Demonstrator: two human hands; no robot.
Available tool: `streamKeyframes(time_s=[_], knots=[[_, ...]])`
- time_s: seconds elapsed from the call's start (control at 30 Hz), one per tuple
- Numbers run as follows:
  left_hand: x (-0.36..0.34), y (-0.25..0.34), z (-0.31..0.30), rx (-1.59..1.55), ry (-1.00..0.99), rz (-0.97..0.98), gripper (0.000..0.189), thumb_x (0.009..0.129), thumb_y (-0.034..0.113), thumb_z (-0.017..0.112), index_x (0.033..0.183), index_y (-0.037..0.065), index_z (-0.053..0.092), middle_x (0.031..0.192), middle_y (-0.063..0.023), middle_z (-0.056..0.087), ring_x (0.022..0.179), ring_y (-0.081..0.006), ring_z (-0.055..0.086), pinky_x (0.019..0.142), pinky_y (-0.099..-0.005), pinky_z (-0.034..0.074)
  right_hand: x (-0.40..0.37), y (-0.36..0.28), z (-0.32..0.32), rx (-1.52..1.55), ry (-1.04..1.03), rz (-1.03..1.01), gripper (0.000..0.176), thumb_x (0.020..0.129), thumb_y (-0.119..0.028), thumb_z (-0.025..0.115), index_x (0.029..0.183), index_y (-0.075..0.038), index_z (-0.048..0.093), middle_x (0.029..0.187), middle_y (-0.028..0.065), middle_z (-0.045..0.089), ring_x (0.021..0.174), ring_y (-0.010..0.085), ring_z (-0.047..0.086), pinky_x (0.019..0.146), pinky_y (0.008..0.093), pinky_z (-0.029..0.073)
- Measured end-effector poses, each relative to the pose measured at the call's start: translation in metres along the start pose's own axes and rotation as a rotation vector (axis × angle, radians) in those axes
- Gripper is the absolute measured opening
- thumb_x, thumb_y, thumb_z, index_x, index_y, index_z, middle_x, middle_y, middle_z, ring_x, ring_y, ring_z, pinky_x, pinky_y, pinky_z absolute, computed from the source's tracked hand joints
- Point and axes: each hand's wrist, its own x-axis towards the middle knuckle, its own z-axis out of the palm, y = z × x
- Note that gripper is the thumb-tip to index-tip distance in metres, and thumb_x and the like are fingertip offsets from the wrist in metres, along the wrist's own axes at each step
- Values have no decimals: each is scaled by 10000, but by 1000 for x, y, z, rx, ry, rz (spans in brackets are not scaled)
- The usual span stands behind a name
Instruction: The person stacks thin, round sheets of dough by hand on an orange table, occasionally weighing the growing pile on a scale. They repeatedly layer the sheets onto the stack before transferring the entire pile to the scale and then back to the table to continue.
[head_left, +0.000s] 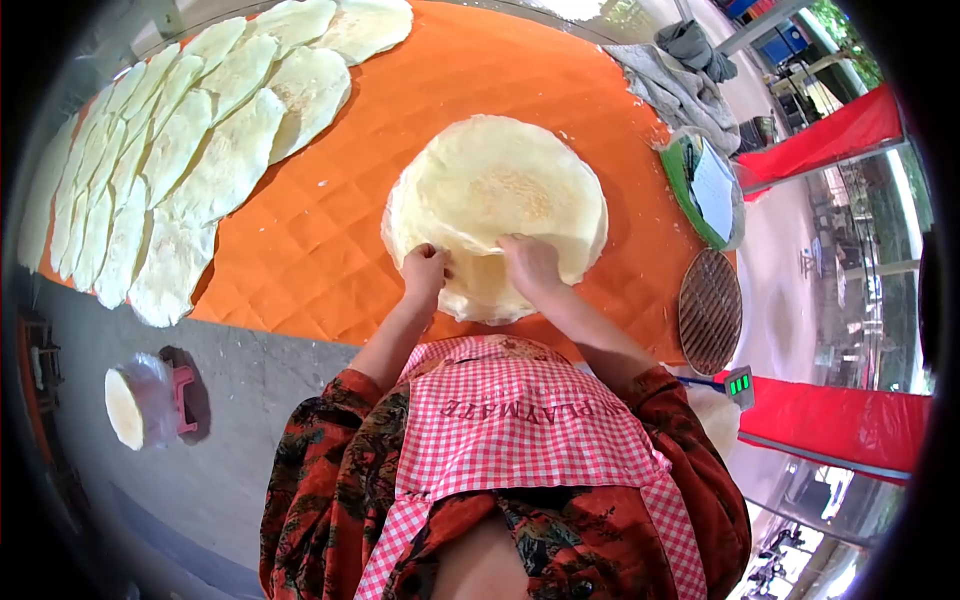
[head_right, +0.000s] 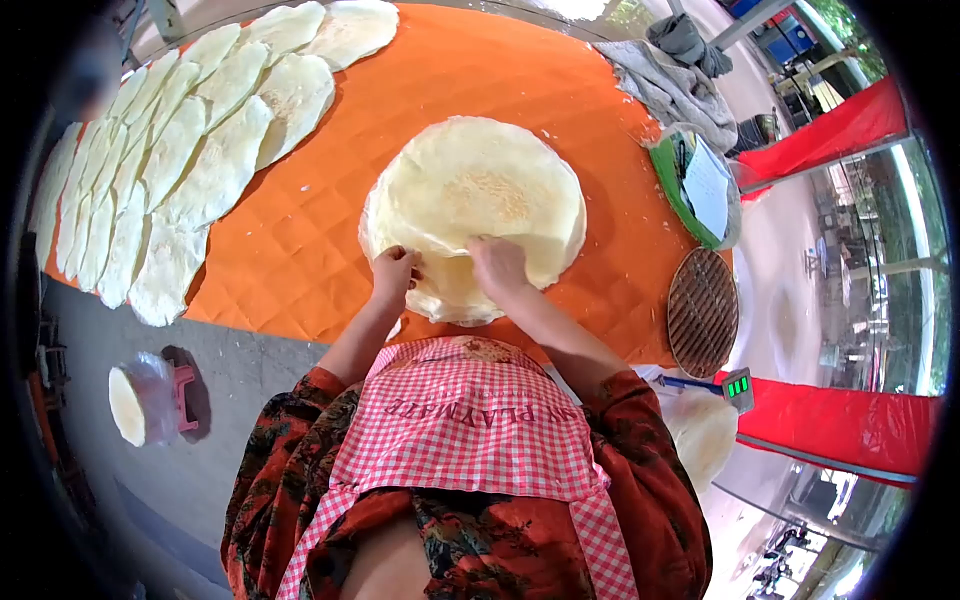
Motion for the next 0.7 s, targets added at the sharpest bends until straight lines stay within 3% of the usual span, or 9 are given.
streamKeyframes(time_s=[0.07, 0.23, 0.37, 0.4, 0.43, 0.5, 0.53, 0.6, 0.7], knots=[[-2, 7, 1, 19, -31, 38, 120, 832, 86, 564, 807, -26, 598, 706, -97, 592, 635, -173, 582, 557, -286, 487, -5, -13, 12, 65, -94, 17, 200, 760, -108, 599, 949, -45, 619, 937, 140, 642, 841, 316, 630, 663, 412, 504], [-3, 12, -2, -482, -210, -201, 150, 888, 82, 499, 959, -35, 561, 952, -135, 613, 859, -253, 630, 748, -364, 549, -20, -38, 15, -39, 308, -66, 256, 772, -137, 639, 1009, -41, 647, 867, 134, 648, 762, 304, 638, 644, 416, 513], [0, 27, -20, -630, -352, -133, 152, 918, 87, 486, 982, -29, 561, 982, -141, 624, 900, -276, 647, 778, -368, 551, 0, -8, 9, 106, -148, 250, 204, 766, -95, 603, 961, -57, 652, 831, 168, 653, 739, 333, 630, 641, 447, 498], [0, 26, -29, -438, -249, 50, 140, 915, 94, 510, 991, -11, 564, 947, -133, 634, 841, -266, 655, 773, -353, 547, 18, 22, 10, 263, -102, 244, 147, 748, -39, 558, 859, -41, 653, 726, 194, 633, 672, 341, 622, 601, 458, 478], [-5, 19, -38, -159, -89, 200, 152, 886, 122, 553, 892, -28, 577, 848, -129, 640, 735, -264, 654, 692, -342, 536, 41, 40, -11, 73, -214, 217, 135, 737, -3, 520, 807, -21, 635, 694, 198, 623, 656, 336, 620, 592, 453, 467], [-25, -9, -61, 529, 12, 479, 147, 843, 130, 594, 846, -17, 603, 811, -150, 640, 709, -282, 650, 649, -355, 515, 71, 41, -71, 95, 24, 96, 134, 754, -32, 523, 834, -1, 626, 725, 231, 617, 655, 386, 609, 596, 462, 468], [-40, -29, -68, 636, -27, 446, 141, 801, 139, 625, 835, 2, 620, 809, -171, 632, 717, -308, 640, 644, -383, 509, 74, 25, -104, 30, 196, -17, 127, 764, -39, 526, 837, -14, 627, 741, 237, 611, 684, 392, 614, 594, 473, 467], [-74, -44, -72, 926, -69, 512, 157, 769, 175, 676, 799, 38, 605, 868, -146, 584, 805, -337, 596, 668, -429, 499, 64, -9, -146, -130, 108, -22, 178, 763, -26, 523, 879, -59, 654, 746, 191, 631, 699, 364, 630, 603, 460, 483], [-73, -79, -73, 1021, -2, 655, 170, 771, 174, 685, 769, 51, 567, 891, -124, 529, 828, -329, 556, 672, -436, 485, 26, -26, -108, 20, 258, -80, 229, 765, -26, 505, 909, -98, 668, 758, 157, 643, 693, 350, 631, 600, 449, 483]])
